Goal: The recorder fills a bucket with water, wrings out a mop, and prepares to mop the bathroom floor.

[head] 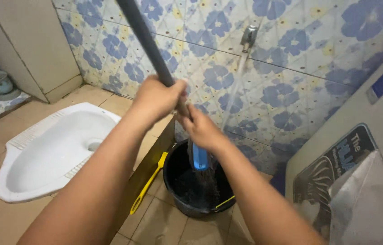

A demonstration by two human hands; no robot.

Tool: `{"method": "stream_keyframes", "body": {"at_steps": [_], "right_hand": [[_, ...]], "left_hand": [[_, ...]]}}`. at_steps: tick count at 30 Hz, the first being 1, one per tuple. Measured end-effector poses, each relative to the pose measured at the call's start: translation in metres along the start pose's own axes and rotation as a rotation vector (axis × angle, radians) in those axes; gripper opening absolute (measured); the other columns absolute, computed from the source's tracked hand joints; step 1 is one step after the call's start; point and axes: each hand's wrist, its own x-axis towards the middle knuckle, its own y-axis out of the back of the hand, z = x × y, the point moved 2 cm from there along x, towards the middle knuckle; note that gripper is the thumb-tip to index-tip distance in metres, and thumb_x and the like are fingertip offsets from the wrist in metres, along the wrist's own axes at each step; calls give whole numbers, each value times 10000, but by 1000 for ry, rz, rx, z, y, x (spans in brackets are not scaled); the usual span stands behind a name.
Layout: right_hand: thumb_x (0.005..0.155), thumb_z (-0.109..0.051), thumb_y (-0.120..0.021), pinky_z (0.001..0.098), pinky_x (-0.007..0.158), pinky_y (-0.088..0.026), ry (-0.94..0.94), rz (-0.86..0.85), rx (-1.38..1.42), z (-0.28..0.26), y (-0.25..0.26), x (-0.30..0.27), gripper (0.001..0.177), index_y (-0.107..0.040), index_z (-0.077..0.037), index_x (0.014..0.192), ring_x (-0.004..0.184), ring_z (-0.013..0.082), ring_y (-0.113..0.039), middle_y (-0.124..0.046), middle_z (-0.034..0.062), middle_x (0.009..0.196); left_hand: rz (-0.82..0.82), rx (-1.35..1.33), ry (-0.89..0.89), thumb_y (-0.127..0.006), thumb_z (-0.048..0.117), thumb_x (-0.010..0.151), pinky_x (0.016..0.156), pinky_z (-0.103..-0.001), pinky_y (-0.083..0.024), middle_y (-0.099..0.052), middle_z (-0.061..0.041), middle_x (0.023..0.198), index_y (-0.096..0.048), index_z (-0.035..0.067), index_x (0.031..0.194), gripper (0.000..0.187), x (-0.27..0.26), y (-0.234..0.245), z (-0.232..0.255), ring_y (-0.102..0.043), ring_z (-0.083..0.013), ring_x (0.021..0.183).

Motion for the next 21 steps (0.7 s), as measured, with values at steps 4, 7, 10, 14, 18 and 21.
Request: {"method": "stream_keyframes", "body": {"at_steps": [4,7,10,14,18,21], "right_hand": [[1011,-245,-642,440,886,-526,-249,25,-307,-2,1,-48,295,-608,-15,1191,1022,305,-677,-711,180,1090],[942,-202,-650,421,919,-530,-426,122,-238,25,1,-77,339,-652,-77,1257,1086,305,-685,-736,183,1127],[895,-180,-699,412,977,-490,-254,221,-31,49,21,-101,406,-647,-40,1273,1132,278,-675,-716,147,1208],[962,-252,-619,310,827,-541,-680,559,417,88,61,-147,297,-665,-89,1207,984,194,-742,-781,79,1098],[980,-257,-602,292,663,-524,-870,673,517,150,71,-197,248,-656,-74,1139,854,205,-760,-786,97,1043],[974,-225,-607,304,617,-516,-906,685,546,173,70,-214,219,-664,-69,1116,814,228,-756,-780,117,1021]], "left_hand": [[37,176,107,-689,436,892,682,-365,-588,-758,-89,743,-786,76,856,374,0,-45,-51,-755,-222,701],[57,111,105,-693,418,894,644,-374,-582,-756,-109,734,-770,41,832,390,1,-59,-80,-744,-223,666],[56,73,113,-683,388,907,620,-382,-575,-758,-106,732,-768,32,827,375,-3,-50,-75,-734,-225,645],[16,32,97,-643,342,936,596,-356,-580,-757,-72,776,-727,38,841,329,-12,-33,-47,-727,-203,676],[-5,-60,180,-631,315,942,593,-321,-588,-747,-63,841,-707,51,895,278,-18,-32,-29,-723,-186,733],[36,-129,229,-635,301,937,584,-328,-580,-749,-66,859,-696,61,947,248,-11,-34,-50,-723,-199,744]]}}
